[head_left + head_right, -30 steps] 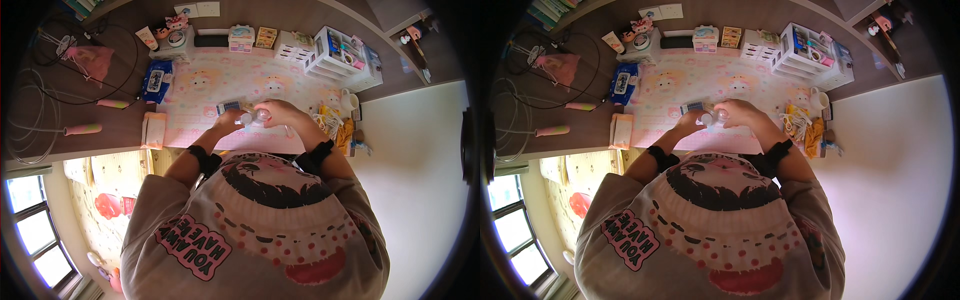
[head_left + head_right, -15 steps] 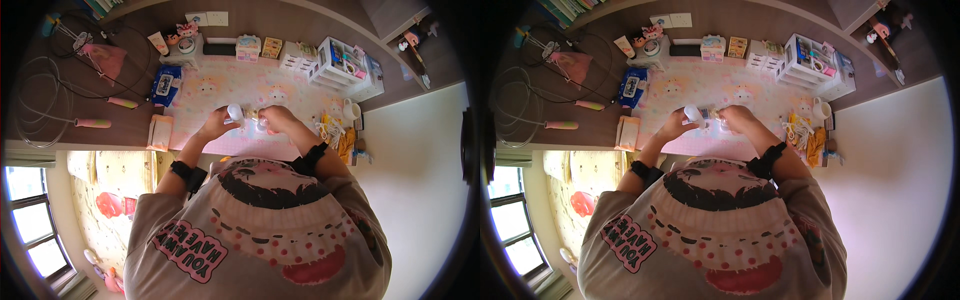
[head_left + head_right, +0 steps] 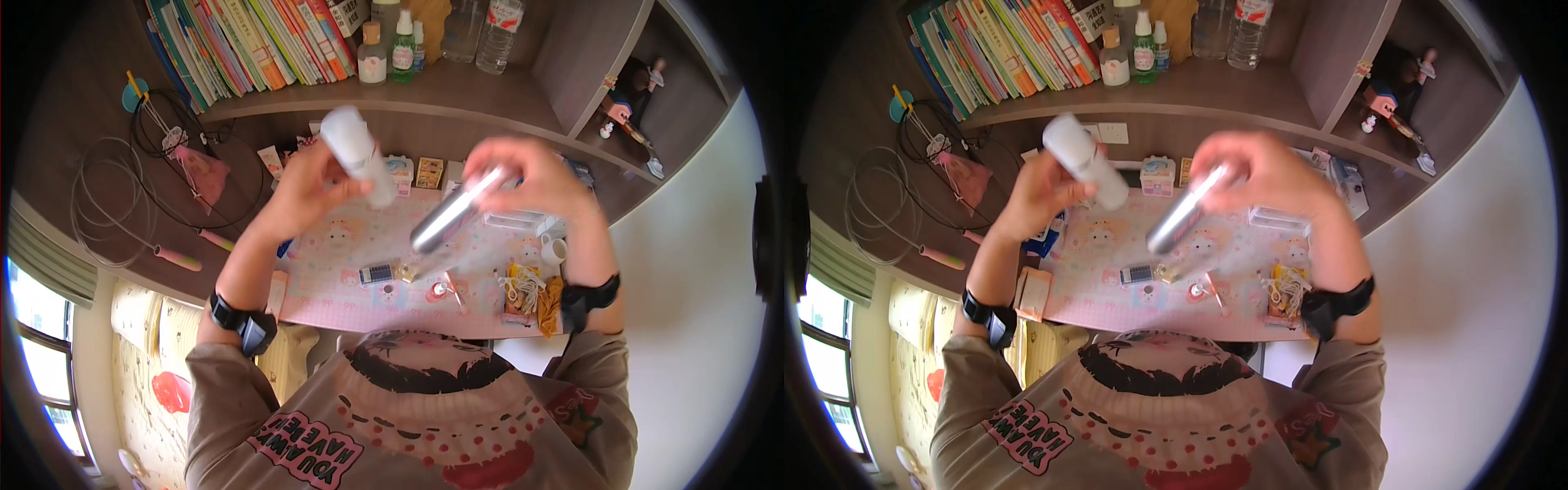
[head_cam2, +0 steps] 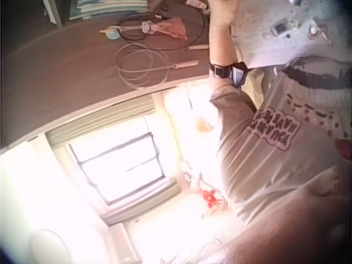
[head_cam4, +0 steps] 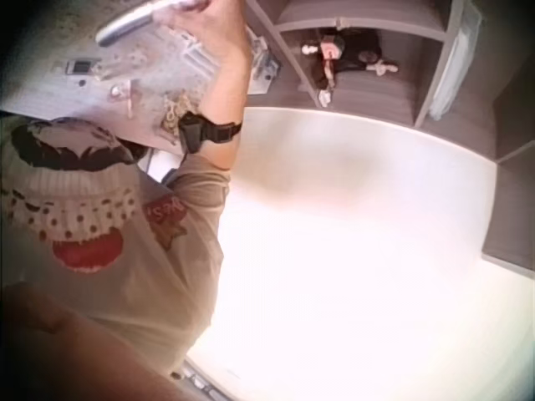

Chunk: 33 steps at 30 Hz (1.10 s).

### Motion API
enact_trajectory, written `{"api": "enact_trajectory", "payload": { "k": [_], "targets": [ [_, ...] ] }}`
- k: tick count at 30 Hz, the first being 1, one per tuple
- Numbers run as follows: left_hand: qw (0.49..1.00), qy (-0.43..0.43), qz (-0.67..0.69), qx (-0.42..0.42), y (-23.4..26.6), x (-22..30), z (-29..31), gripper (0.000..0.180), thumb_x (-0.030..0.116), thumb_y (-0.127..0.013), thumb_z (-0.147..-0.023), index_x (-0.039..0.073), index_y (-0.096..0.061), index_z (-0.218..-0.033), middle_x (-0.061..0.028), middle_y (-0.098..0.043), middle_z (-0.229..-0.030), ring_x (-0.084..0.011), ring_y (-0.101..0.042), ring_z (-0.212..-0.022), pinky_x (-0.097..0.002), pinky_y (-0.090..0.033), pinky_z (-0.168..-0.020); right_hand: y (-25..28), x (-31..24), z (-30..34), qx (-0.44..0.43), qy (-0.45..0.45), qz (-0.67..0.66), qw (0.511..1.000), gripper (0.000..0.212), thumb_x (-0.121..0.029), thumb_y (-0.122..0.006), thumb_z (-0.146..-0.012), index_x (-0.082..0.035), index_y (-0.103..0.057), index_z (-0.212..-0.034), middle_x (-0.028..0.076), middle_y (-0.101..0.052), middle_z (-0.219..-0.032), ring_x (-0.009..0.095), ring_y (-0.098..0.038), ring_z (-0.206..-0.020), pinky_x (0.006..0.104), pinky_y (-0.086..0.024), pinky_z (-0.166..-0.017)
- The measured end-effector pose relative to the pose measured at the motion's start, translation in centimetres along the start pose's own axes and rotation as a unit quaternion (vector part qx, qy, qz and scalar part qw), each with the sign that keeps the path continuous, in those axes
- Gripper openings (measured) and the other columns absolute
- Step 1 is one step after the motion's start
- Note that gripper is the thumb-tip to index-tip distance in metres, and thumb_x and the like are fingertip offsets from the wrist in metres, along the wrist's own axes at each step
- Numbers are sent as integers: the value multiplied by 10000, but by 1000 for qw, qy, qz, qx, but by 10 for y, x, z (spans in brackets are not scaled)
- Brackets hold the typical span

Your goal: Organizing various items including bottles, books, and accessories on a desk and shelf.

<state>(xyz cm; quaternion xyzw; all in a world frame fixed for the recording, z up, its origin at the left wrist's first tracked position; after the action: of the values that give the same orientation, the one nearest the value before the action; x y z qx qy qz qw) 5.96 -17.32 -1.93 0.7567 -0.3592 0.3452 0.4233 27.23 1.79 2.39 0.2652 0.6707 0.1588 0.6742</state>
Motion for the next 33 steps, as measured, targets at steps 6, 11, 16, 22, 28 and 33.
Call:
{"api": "enact_trajectory", "payload": {
  "k": [6,11,16,22,28,33],
  "targets": [
    [967,-144,-121,170,-9,47,-103,471,114,-753,-823,-16,-508,-1204,-177,-687,-999,-280,-697,-889,-360,-550,-762,106,-59,-13,253,41,72,964,391,-179,-721,-821,-79,-557,-1162,35,-646,-1027,126,-628,-956,261,-530,-786],
    [935,-98,-244,239,-33,21,-156,381,134,-747,-821,-23,-552,-1107,-164,-689,-926,-294,-686,-840,-381,-533,-729,147,-32,-68,340,84,122,929,499,-198,-755,-762,46,-547,-1144,138,-674,-975,184,-688,-856,297,-582,-690],
    [934,-33,-252,250,-52,3,-162,443,192,-741,-826,0,-529,-1164,-204,-671,-971,-374,-654,-859,-446,-508,-738,164,3,-111,295,6,136,946,411,-236,-761,-792,-6,-595,-1090,83,-669,-984,161,-666,-866,271,-563,-699],
    [919,-48,-249,302,-62,-10,-166,507,215,-736,-824,16,-512,-1233,-203,-666,-1020,-392,-644,-944,-458,-506,-777,172,3,-141,319,24,199,926,507,-315,-771,-687,24,-610,-1028,123,-677,-902,196,-682,-796,314,-556,-666],
    [891,-57,-324,313,-72,-15,-158,533,212,-757,-787,16,-492,-1206,-208,-655,-983,-396,-652,-894,-464,-529,-754,168,12,-161,363,46,281,887,589,-396,-759,-696,22,-616,-1085,166,-692,-973,293,-673,-934,373,-504,-831],
    [900,-66,-313,296,-70,-20,-157,544,233,-766,-786,-3,-522,-1211,-228,-659,-994,-402,-647,-913,-465,-526,-761,156,34,-155,388,47,233,891,594,-411,-767,-721,4,-617,-1118,164,-692,-1017,298,-672,-963,375,-508,-831]
  ]
}}
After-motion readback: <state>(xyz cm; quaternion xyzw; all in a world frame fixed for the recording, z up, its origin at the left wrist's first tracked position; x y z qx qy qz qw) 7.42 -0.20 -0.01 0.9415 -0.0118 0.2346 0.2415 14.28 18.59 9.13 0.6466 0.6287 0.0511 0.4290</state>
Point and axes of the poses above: each hand's wrist, its own z-axis away from the middle knuckle, its own y-axis out of the back of the hand, x = y × z, the point moved 4 cm from there along -z, towards the middle knuckle
